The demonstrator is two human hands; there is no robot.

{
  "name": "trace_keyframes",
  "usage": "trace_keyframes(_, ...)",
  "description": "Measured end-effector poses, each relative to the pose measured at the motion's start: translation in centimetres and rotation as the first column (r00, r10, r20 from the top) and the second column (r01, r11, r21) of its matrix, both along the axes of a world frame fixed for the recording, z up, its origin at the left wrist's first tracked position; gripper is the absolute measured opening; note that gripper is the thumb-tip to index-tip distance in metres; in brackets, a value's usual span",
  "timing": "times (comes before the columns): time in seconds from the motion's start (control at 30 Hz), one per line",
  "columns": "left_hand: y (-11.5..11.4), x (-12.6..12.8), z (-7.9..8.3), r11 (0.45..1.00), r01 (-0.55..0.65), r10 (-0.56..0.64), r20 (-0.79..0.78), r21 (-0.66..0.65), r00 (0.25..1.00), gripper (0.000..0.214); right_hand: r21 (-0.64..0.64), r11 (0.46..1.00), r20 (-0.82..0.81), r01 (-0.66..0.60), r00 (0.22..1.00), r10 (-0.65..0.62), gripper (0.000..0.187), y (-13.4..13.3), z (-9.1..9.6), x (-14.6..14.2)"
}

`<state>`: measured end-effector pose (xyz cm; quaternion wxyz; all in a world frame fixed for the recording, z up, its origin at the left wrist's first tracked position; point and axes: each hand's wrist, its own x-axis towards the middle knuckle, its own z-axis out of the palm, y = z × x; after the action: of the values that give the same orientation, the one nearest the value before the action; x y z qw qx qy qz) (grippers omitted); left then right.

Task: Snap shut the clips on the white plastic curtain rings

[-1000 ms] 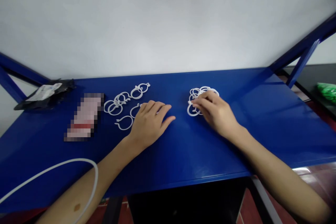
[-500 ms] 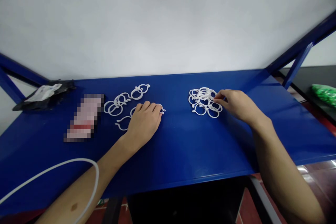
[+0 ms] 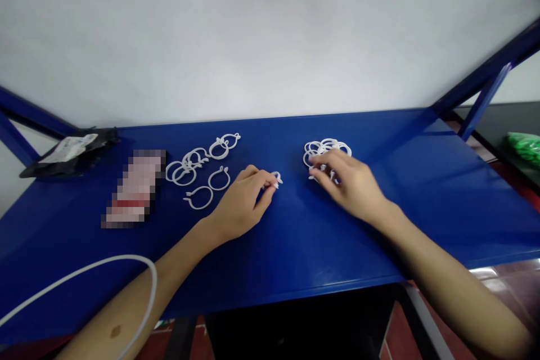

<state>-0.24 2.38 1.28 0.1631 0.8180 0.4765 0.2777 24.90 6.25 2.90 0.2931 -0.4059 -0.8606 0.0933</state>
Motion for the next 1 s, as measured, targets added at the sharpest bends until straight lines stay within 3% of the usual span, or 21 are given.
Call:
trace_keyframes(0.1,-0.5,0.3,0.5,0.983,0.103,-0.074,0.188,-0.15,0.979,0.013,-0.108,0.965,-0.082,-0.237,0.97,0.229,0.026,-1.5,-1.1,-1.9)
trace_keyframes(0.17,-0.6,0.5,0.6,0.968,0.133,-0.074,0.267,-0.212,0.961,0.011,-0.168,0.929,-0.176,-0.33,0.937,0.301,0.021,-2.0,-1.6,-2.6)
trace_keyframes(0.3,-0.6,0.6,0.3,0.973,0.075,0.009,0.356,-0.22,0.934,0.009,-0.272,0.908,-0.367,-0.318,0.907,0.208,0.011,-2.0,-1.9,-3.0)
trace_keyframes(0.4,-0.5,0.8,-0.1,0.987,-0.002,0.061,0.359,-0.163,0.931,0.005,-0.334,0.9,-0.429,-0.278,0.896,0.117,0.009,-1.9,-2.0,-3.0)
trace_keyframes(0.47,-0.6,0.9,-0.4,0.995,-0.031,0.062,0.334,-0.098,0.94,0.006,-0.318,0.902,-0.435,-0.293,0.89,0.135,0.007,-2.0,-2.1,-3.1)
trace_keyframes(0.57,-0.8,1.2,-0.8,0.997,-0.026,0.001,0.297,0.078,0.955,0.011,-0.27,0.902,-0.42,-0.338,0.884,0.205,0.007,-2.2,-2.3,-3.1)
trace_keyframes(0.73,-1.3,1.7,-0.9,0.941,0.053,-0.133,0.222,0.335,0.966,0.018,-0.195,0.908,-0.358,-0.371,0.889,0.286,0.01,-2.8,-2.1,-2.9)
trace_keyframes(0.87,-1.5,1.8,-0.8,0.904,0.105,-0.173,0.132,0.414,0.976,0.017,-0.168,0.903,-0.297,-0.396,0.894,0.336,0.014,-3.1,-1.8,-2.9)
trace_keyframes(1.0,-1.0,1.4,-0.7,0.89,0.127,-0.13,-0.024,0.437,0.991,0.015,-0.11,0.927,-0.189,-0.358,0.923,0.334,0.016,-2.3,-1.6,-2.6)
